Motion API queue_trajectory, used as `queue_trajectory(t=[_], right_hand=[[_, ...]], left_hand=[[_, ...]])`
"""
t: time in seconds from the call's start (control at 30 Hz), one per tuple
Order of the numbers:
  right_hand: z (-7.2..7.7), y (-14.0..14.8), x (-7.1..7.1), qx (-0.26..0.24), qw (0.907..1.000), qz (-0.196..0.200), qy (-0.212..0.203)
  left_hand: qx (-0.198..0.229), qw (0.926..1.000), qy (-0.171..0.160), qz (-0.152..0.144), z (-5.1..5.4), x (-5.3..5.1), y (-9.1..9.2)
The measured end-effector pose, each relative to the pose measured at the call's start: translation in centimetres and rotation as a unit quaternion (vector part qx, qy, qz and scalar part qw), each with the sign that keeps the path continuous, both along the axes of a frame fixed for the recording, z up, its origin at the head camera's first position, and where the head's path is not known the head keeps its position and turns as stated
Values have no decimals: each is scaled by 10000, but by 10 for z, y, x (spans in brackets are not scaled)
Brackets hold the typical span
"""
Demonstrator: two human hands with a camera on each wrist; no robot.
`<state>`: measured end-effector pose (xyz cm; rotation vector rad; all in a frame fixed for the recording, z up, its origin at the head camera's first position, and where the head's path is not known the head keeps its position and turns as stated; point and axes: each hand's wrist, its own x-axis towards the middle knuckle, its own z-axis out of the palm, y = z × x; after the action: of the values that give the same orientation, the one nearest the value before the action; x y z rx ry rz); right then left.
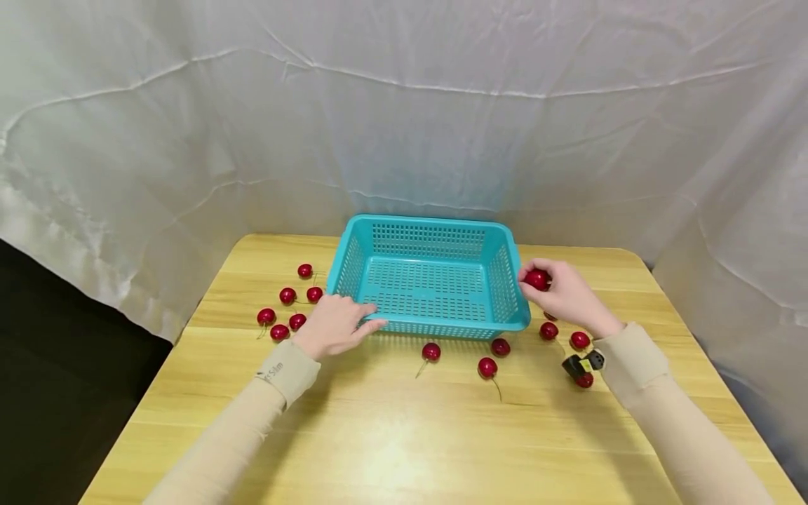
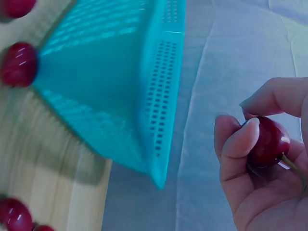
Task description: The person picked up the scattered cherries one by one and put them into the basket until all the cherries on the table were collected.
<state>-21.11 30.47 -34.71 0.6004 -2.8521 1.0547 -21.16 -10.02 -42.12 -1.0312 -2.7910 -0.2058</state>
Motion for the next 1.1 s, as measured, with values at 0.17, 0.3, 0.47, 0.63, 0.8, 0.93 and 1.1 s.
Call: queue_trajectory(t=[0.17, 0.3, 0.47, 0.63, 0.8, 0.93, 1.1], right_hand=[[8, -11, -14, -219, 9995, -128, -206], [8, -19, -21, -43, 9996, -88, -256], [4, -27, -30, 295, 9995, 75, -84], [1, -33, -41, 607, 9980, 130, -101], [-6, -39, -52, 929, 9952, 299, -99], [-9, -44, -57, 1125, 9927, 394, -192], [-11, -49, -60, 1238, 9902, 600, -258]], left_hand=[[-40, 9999, -83, 50, 1, -1, -2], [-66, 9998, -125, 120, 1, 0, -4], [-72, 9999, -84, 66, 1, 0, -2], [-77, 10000, -62, 16, 3, 0, -2], [-59, 10000, -55, 32, 4, 1, -2], [-37, 10000, -25, -13, 4, 3, -1], [-28, 10000, 39, 13, 3, 4, -1]])
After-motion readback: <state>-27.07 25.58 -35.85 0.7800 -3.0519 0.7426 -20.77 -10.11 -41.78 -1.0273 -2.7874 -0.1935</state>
